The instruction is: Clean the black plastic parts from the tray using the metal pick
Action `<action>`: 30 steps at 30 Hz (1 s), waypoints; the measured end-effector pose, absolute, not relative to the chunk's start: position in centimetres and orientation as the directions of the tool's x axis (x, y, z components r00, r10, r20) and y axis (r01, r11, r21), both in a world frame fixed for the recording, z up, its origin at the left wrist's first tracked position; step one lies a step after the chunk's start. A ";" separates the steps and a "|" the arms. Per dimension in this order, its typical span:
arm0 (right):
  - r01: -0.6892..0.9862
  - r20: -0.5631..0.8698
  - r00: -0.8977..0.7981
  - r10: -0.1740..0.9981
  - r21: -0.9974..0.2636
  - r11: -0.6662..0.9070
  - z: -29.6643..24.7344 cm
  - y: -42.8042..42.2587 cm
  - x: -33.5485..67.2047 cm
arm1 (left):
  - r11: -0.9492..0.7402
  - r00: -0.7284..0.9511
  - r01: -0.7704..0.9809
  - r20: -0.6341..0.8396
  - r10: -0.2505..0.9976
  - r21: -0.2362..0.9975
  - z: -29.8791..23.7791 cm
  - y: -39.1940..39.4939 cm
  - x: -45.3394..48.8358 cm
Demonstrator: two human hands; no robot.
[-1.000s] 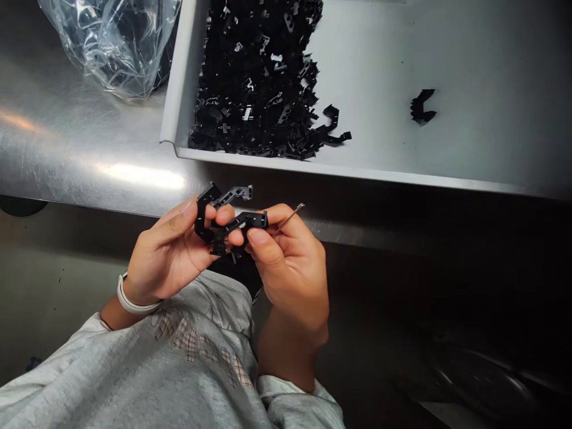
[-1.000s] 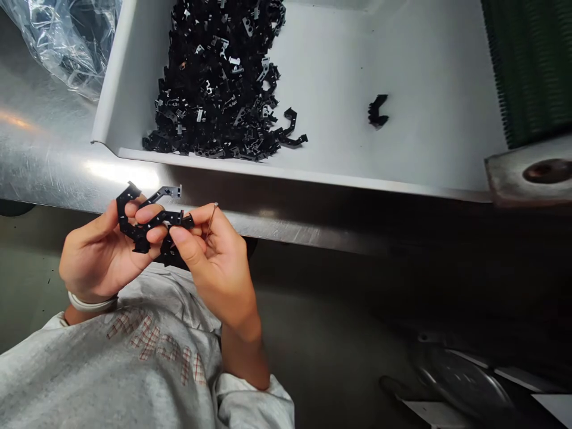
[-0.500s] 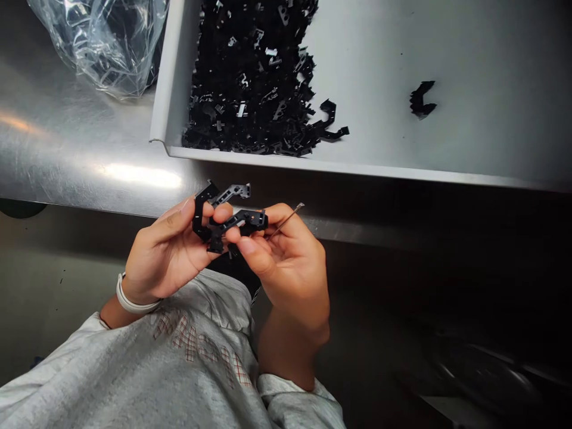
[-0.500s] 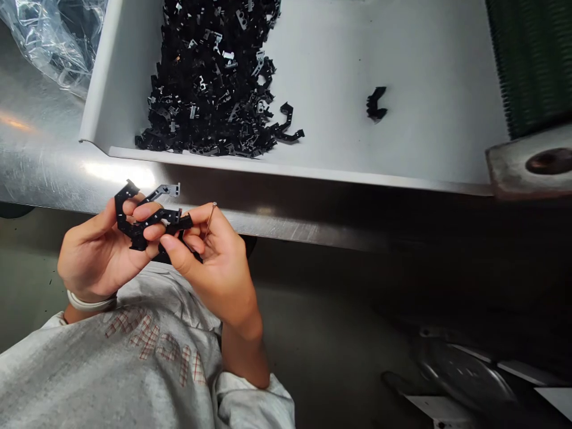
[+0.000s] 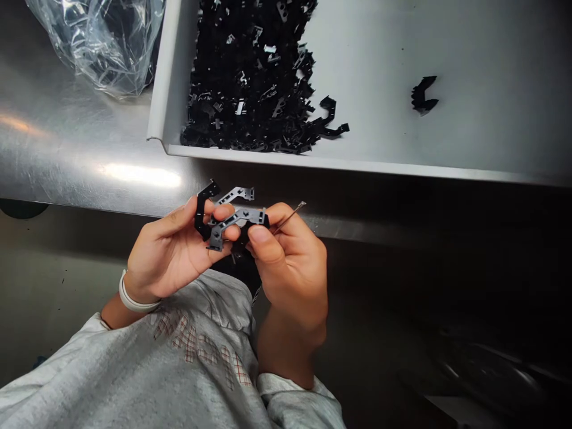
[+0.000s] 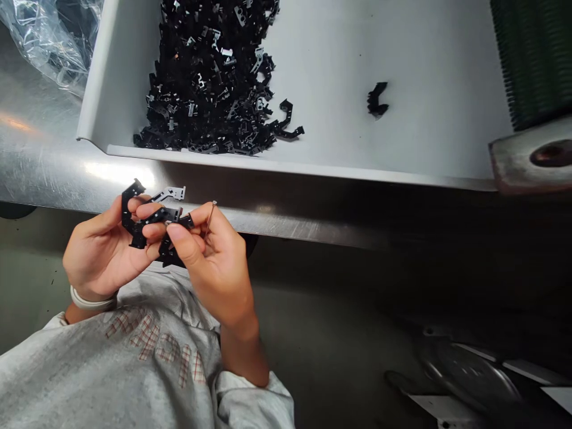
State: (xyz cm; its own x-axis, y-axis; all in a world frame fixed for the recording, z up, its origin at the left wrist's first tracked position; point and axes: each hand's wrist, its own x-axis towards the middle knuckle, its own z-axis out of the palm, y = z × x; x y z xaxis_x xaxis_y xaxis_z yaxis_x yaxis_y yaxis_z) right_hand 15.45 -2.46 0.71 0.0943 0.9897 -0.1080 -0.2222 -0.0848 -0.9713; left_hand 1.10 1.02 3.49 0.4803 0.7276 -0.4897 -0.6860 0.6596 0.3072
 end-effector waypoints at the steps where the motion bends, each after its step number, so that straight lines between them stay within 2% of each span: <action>1: -0.234 -0.101 0.089 0.991 -0.969 -0.077 0.6 -2.5 15.5 | 0.663 0.485 -0.689 -0.493 0.722 0.293 3.5 1.1 1.1; 9: -0.224 -0.111 0.069 0.991 -0.970 -0.093 1.1 -2.4 15.2 | 0.648 0.447 -0.715 -0.541 0.713 0.263 3.5 1.2 1.3; 16: -0.293 -0.104 -0.060 0.993 -0.949 -0.117 1.4 -2.3 15.6 | 0.643 0.466 -0.722 -0.507 0.725 0.255 3.4 1.0 1.1; 24: -0.411 -0.117 -0.051 0.992 -0.903 -0.128 0.4 -2.5 15.4 | 0.602 0.479 -0.709 -0.376 0.793 0.368 3.0 0.6 0.6; 30: -0.403 -0.110 0.027 0.994 -0.911 -0.089 0.1 -2.5 15.0 | 0.609 0.515 -0.668 -0.325 0.793 0.427 2.5 0.4 0.2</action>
